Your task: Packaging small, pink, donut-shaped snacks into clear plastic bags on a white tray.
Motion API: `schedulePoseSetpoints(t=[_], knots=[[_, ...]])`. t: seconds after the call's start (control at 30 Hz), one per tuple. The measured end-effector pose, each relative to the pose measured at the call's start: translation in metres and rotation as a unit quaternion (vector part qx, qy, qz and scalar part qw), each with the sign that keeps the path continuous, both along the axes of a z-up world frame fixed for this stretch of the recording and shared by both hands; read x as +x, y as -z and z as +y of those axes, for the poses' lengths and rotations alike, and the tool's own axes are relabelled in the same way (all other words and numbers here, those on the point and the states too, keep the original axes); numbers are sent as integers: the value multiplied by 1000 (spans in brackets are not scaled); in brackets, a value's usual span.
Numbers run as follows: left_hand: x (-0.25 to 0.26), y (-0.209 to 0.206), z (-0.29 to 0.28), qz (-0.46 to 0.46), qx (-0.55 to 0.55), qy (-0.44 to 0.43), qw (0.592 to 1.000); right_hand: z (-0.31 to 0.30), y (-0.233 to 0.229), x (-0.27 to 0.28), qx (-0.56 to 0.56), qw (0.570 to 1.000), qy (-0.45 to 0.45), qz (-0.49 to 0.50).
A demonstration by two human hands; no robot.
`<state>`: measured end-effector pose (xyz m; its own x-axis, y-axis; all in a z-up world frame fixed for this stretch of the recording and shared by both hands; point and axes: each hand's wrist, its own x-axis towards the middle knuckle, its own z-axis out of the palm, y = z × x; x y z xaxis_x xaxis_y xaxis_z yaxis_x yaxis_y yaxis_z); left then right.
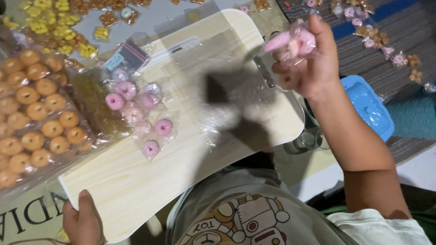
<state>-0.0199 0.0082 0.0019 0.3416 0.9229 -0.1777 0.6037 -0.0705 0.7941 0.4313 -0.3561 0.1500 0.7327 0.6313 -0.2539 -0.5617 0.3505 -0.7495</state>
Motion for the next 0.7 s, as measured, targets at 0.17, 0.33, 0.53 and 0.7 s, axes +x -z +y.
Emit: schedulePoseSetpoints(t=[0.17,0.33,0.53,0.7], knots=[[12,-29,-7,68,-16,-20,997,84,-4,-53,-17,996,-86,29],[11,-32,-3,12,-42,0,999,162,8,-73,-19,940,-303,-158],[-8,-12,19,-189,-112,-14,976,119,-29,-45,-60,965,-177,-185],[-65,42,55,-178,-49,-232,955,-57,147,110,-167,920,-135,-328]])
